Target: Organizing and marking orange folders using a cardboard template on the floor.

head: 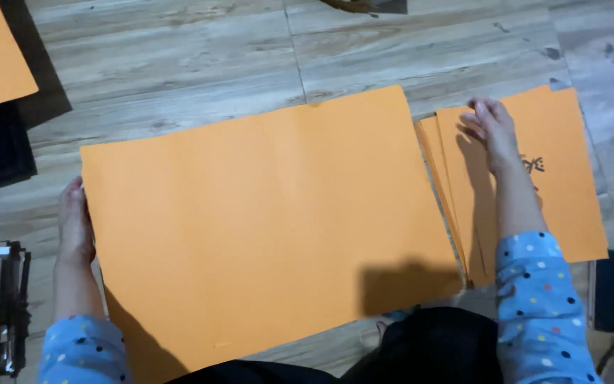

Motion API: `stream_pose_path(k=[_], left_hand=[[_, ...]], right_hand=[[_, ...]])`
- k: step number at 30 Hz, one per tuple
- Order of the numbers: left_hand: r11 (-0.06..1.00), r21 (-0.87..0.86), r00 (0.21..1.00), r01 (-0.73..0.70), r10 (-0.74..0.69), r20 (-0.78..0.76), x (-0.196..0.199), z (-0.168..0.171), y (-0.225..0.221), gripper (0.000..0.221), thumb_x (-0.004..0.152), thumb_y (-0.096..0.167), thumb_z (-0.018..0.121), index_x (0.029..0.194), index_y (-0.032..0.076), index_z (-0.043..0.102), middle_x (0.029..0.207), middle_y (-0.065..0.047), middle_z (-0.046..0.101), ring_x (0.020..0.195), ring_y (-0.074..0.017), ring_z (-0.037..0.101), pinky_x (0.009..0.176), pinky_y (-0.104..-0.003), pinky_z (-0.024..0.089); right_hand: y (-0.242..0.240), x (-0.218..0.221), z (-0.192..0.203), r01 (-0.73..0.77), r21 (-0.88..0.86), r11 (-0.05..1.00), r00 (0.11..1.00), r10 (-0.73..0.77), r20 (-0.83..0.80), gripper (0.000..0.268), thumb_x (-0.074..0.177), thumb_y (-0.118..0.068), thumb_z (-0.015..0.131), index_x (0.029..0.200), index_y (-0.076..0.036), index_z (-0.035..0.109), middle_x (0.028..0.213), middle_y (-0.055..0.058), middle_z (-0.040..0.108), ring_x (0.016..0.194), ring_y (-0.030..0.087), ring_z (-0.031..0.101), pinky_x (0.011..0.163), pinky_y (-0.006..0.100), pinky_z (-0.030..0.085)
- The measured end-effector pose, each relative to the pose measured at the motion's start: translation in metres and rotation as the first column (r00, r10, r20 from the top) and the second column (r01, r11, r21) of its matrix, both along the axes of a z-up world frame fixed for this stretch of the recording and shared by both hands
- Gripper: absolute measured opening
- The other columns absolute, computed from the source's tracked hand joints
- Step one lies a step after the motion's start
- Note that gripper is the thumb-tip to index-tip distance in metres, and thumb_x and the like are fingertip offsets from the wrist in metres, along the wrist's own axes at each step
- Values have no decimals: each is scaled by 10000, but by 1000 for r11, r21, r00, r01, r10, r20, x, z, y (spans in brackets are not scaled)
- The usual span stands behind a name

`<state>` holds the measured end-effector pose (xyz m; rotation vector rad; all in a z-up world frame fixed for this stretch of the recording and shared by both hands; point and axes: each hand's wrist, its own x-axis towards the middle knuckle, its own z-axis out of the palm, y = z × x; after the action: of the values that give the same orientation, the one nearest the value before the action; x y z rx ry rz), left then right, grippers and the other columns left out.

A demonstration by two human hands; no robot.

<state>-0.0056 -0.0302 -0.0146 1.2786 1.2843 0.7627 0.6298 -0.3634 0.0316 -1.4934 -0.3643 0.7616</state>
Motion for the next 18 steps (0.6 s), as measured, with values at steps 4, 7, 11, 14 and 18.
stream_pose_path(k=[4,7,11,14,18], left_hand=[[980,-130,985,-151,161,69,-30,-12,-42,472,915,473,292,1292,203,383,1235,26,508,1110,-110,491,875,-251,381],[982,-164,985,-97,118,128,-57,-22,-90,476,958,481,242,1291,183,403,1260,-7,470,1138,-155,449,923,-296,350],[736,-601,950,-311,239,-199,0,96,-188,622,842,694,225,1272,297,436,1215,-54,495,1031,-306,475,812,-453,354],[819,-482,944,-313,214,-250,-45,50,-195,508,930,616,283,1259,263,441,1203,-24,496,1020,-223,480,762,-391,361],[760,-495,893,-421,251,-375,-18,89,-213,634,900,674,305,1304,200,425,1237,-60,486,1066,-249,487,844,-416,393]], right_hand=[[-137,64,-10,235,-490,840,756,159,635,520,794,-293,676,1177,-3,477,1167,165,483,1027,248,478,814,364,442],[-202,62,1,481,-699,530,659,308,687,780,705,-387,744,1224,107,437,1184,288,460,1088,410,428,811,513,395],[-243,55,-14,454,-826,334,822,200,532,701,567,-410,821,1070,22,593,1061,232,603,927,393,576,724,478,474],[-230,39,-7,506,-798,328,813,129,568,734,531,-330,875,1075,39,549,1090,244,541,1021,431,488,779,526,457],[-221,35,8,447,-825,347,845,140,517,672,579,-276,850,1089,-18,496,1070,223,533,1004,423,485,769,550,430]])
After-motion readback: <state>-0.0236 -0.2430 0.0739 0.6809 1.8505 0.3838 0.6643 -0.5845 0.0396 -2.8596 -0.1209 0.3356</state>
